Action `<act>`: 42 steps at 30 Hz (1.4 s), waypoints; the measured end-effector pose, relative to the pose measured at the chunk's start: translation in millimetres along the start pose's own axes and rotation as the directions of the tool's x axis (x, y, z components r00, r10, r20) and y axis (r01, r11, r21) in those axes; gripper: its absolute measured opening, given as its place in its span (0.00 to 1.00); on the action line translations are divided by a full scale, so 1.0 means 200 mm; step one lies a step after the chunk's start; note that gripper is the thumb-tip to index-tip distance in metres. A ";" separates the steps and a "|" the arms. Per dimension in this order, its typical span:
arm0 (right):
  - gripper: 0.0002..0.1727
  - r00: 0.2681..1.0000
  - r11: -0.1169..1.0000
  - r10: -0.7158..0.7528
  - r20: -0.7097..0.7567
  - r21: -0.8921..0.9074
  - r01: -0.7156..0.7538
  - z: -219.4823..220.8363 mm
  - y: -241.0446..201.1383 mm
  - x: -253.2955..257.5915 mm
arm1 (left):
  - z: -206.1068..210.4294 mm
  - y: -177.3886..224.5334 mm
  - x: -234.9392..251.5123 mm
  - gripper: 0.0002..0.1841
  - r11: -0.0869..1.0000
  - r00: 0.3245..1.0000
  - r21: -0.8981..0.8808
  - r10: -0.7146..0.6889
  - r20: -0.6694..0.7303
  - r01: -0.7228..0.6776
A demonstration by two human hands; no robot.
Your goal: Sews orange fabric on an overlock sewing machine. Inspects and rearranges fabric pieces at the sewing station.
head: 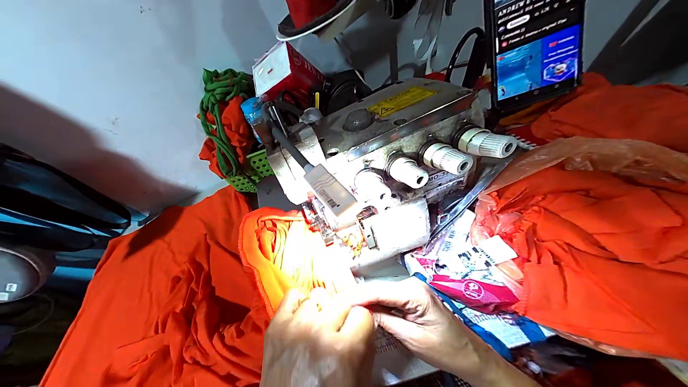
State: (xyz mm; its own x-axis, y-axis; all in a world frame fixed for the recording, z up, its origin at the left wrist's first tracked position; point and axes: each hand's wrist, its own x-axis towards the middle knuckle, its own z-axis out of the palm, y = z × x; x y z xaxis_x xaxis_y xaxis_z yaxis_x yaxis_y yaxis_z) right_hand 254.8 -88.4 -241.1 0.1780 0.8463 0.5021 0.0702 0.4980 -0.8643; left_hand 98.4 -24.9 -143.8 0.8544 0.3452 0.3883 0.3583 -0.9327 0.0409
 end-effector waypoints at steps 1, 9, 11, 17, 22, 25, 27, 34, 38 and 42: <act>0.10 0.999 1.000 0.027 -0.025 -0.002 -0.027 0.00 0.00 0.01 | 0.03 -0.02 0.01 0.14 1.000 0.999 0.024 -0.007 -0.048 0.008; 0.10 0.998 0.994 0.064 -0.028 0.092 -0.061 -0.01 -0.01 0.04 | 0.01 0.01 0.03 0.14 0.991 0.996 0.117 -0.064 -0.055 0.070; 0.08 0.997 0.993 0.072 -0.032 0.095 -0.069 0.00 0.00 0.03 | 0.00 -0.02 0.00 0.14 0.989 0.996 0.127 -0.078 -0.031 0.081; 0.09 0.990 0.994 0.097 -0.104 0.066 -0.090 0.02 -0.01 0.07 | 0.01 -0.06 0.01 0.13 0.992 0.995 0.101 -0.063 -0.074 0.071; 0.10 0.973 0.997 0.077 -0.217 -0.003 -0.080 0.05 0.01 0.09 | 0.04 -0.04 0.03 0.13 0.989 0.989 0.121 -0.073 -0.129 0.089; 0.09 0.966 0.994 0.082 -0.245 -0.052 -0.097 0.07 0.00 0.11 | 0.07 -0.07 0.04 0.13 0.990 0.986 0.111 -0.065 -0.152 0.082; 0.09 0.963 0.989 0.110 -0.247 -0.068 -0.131 0.07 -0.01 0.11 | 0.11 -0.13 0.06 0.12 0.991 0.975 0.020 -0.127 -0.183 0.133; 0.16 0.959 0.983 0.168 -0.228 -0.039 -0.182 0.12 -0.04 0.06 | 0.18 -0.32 0.10 0.07 0.932 0.884 -0.106 -0.363 -0.294 0.348; 0.19 0.981 0.983 0.060 -0.184 -0.160 -0.090 0.14 -0.06 0.06 | 0.08 -0.25 0.01 0.10 0.963 0.943 -0.162 -0.248 -0.220 0.216; 0.15 0.982 0.767 -0.011 -0.187 -0.632 -0.111 0.05 -0.07 0.05 | -0.17 -0.21 -0.08 0.11 0.960 0.997 -0.269 -0.074 0.021 0.077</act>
State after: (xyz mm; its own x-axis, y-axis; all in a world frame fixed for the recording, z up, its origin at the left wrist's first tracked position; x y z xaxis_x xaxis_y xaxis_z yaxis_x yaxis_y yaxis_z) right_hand 245.3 -84.8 -223.2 0.3572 0.7904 0.4977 0.6543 0.1685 -0.7372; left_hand 56.4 4.0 -119.9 0.8334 0.4153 0.3646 0.3082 -0.8969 0.3170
